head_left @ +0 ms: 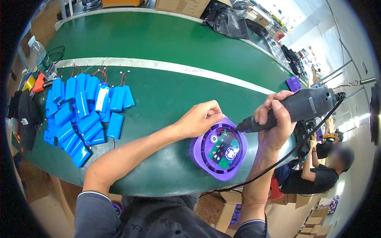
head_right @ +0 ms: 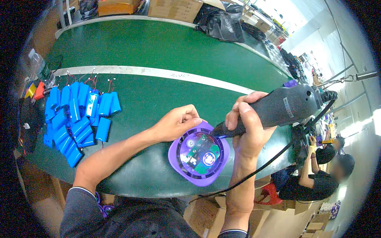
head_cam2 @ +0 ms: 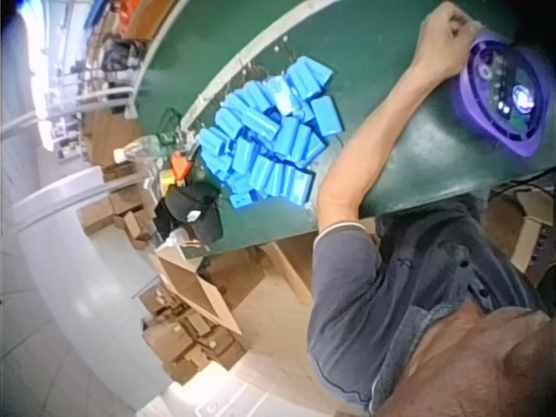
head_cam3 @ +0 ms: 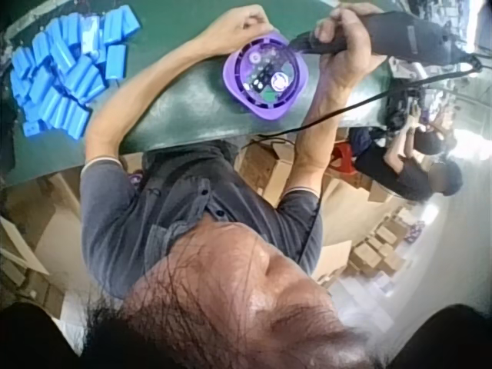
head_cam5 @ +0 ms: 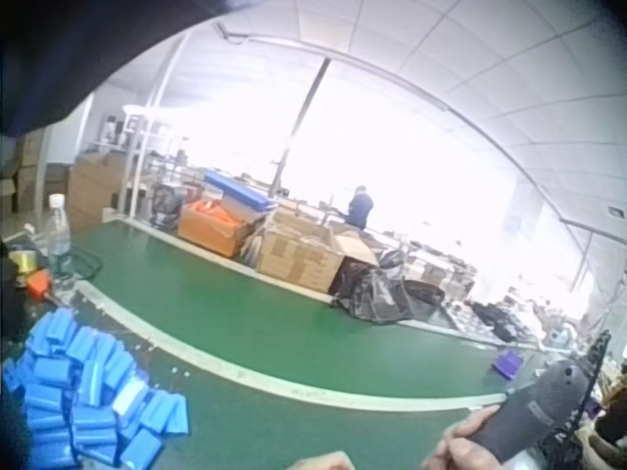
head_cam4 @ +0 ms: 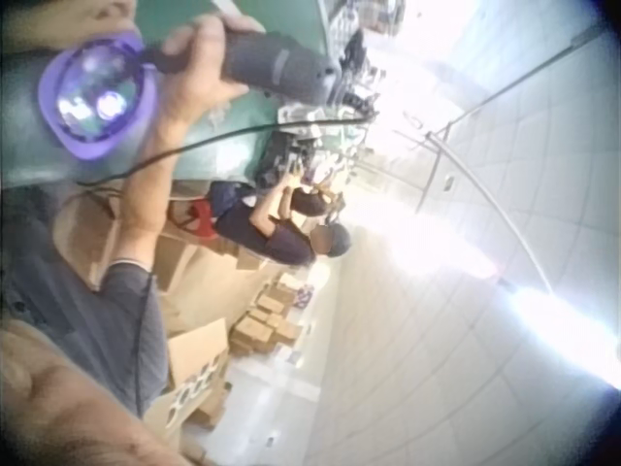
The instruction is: The person assembles small purple fans by inserting battery packs into the purple fan housing and securing components with an electric screwdriver.
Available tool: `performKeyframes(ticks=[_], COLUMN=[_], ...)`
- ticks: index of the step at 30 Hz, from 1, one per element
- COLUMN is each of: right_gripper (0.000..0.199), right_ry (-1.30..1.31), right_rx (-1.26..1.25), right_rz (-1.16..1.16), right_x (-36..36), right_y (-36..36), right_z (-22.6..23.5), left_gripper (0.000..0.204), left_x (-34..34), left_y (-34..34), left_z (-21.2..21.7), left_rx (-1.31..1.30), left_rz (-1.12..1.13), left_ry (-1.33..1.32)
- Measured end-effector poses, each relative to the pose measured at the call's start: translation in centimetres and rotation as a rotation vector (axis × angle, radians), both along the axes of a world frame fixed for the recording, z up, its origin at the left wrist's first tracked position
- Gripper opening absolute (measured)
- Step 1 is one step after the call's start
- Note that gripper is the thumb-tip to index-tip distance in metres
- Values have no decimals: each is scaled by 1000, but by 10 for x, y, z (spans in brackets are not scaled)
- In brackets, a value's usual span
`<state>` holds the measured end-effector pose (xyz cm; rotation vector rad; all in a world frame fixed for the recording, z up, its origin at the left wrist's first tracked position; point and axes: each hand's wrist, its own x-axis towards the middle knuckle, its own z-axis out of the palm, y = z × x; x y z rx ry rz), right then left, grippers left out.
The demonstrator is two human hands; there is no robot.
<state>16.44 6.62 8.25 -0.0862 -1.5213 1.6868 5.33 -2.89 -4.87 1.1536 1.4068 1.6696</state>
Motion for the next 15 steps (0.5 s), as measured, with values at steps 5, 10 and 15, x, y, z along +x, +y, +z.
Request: performKeyframes(ticks=[5, 10, 15], right_gripper=[17, 17, 18], right_ry=[-6, -93, -66], right_rx=[-5, 13, 83], right_rz=[-15, -2, -16], right_x=[2, -1, 4], right_y=[-2, -8, -13], right_z=[-2, -3, -4], left_gripper=[20, 20, 19], left_x=[0, -1, -3], left_y=[0, 3, 5], left_z=[2, -3, -1], left_rx=[-31, -21, -29], left_rz=[-12, -24, -39], left_ry=[9, -31, -25])
